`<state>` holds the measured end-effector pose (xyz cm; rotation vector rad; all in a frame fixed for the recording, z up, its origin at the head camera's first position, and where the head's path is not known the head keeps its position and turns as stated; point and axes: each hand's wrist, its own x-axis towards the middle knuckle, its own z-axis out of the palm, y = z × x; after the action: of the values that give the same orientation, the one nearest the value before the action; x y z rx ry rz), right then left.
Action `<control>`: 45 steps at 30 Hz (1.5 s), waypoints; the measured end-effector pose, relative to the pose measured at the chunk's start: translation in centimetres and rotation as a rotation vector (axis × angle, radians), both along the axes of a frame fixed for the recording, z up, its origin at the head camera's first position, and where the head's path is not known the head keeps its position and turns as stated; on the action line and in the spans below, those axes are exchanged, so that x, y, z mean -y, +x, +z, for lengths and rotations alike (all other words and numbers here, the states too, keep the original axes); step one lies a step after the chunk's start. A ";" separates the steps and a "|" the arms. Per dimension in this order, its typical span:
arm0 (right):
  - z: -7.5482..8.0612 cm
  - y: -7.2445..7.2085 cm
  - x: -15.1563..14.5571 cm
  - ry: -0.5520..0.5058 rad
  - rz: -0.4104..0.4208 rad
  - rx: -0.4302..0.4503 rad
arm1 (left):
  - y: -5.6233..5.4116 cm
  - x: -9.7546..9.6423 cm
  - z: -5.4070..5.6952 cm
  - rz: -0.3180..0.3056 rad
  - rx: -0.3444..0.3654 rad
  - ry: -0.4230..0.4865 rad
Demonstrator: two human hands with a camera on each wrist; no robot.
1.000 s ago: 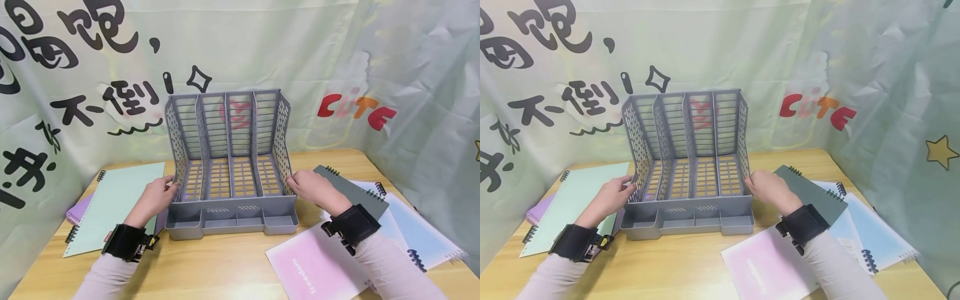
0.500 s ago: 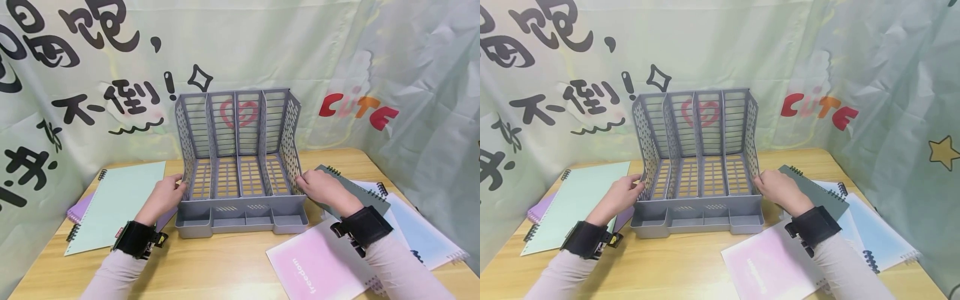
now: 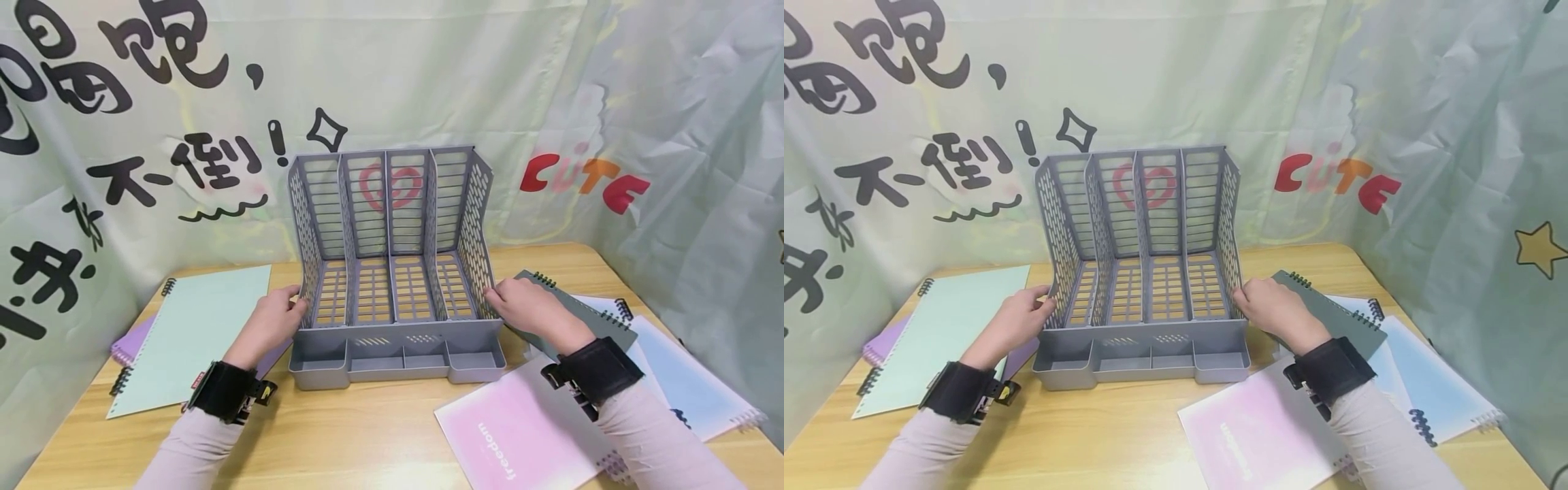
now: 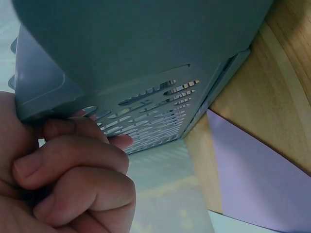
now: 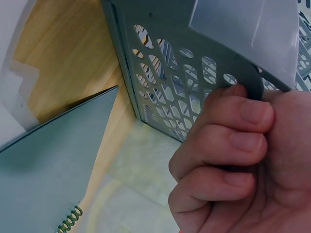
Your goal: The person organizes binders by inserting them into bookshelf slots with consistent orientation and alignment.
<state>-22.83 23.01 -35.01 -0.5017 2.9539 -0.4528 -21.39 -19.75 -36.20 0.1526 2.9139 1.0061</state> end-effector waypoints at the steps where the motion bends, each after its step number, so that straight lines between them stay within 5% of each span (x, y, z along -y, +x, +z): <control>1: 0.0 0.0 0.0 0.000 0.002 0.000 | 0.1 0.0 0.0 0.001 0.002 -0.002; 22: 0.3 -0.1 -0.5 -0.023 0.010 0.035 | 1.0 -0.1 0.1 -0.002 -0.014 -0.036; 33: 1.9 1.3 -2.2 -0.055 0.081 0.129 | 2.7 0.0 0.7 0.038 -0.128 -0.066; 45: 2.1 4.0 -4.7 0.008 0.148 0.242 | 5.1 -1.8 1.7 -0.011 -0.362 -0.056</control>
<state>-18.83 27.75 -32.95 -0.6123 2.6655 -0.4500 -16.30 -17.99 -34.53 0.3856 3.2539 0.9856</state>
